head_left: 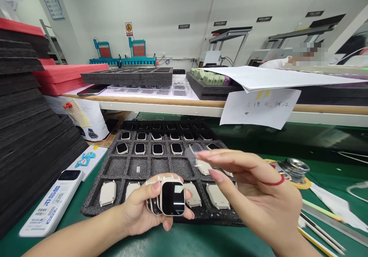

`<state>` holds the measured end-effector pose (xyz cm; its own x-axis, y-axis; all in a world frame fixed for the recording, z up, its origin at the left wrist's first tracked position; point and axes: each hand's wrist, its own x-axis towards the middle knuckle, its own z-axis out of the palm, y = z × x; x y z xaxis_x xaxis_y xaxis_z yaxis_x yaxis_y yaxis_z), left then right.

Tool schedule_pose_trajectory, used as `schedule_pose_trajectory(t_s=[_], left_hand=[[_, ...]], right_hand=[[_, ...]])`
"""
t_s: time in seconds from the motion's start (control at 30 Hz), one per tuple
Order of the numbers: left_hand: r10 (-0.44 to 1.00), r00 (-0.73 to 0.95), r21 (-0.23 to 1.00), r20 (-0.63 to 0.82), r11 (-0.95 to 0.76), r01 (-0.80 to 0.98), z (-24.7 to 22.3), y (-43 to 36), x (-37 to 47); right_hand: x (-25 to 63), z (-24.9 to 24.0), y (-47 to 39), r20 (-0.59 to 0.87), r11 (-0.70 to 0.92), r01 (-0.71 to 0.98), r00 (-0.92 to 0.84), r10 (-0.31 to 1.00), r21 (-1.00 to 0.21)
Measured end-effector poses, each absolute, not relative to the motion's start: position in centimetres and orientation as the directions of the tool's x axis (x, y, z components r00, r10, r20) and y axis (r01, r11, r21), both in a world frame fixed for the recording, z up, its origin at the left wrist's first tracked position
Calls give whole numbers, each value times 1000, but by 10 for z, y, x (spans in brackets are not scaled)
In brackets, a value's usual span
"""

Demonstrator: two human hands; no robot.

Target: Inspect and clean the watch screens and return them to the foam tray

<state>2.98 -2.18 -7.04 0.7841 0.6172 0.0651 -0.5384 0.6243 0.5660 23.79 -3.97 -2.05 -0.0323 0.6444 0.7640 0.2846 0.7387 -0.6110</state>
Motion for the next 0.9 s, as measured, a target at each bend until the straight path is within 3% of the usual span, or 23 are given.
schedule_pose_trajectory(t_s=[0.2, 0.33, 0.47, 0.67, 0.77, 0.9], left_hand=[[617, 786, 569, 30, 636, -521, -70, -22, 29], [641, 766, 569, -49, 649, -506, -70, -22, 28], [641, 766, 576, -57, 648, -499, -69, -23, 29], [683, 725, 570, -91, 633, -524, -68, -25, 30], [725, 685, 616, -70, 571, -542, -66, -27, 34], [772, 633, 655, -60, 509, -558, -67, -28, 38]], right_hand=[[238, -13, -47, 809, 858, 383, -343, 477, -343], [236, -17, -59, 727, 871, 390, -499, 472, -298], [234, -24, -62, 677, 879, 399, -574, 461, -260], [221, -26, -50, 776, 908, 405, -536, 333, -111], [212, -31, -48, 786, 851, 497, -451, 422, -171], [208, -37, -46, 689, 782, 460, -399, 605, -420]])
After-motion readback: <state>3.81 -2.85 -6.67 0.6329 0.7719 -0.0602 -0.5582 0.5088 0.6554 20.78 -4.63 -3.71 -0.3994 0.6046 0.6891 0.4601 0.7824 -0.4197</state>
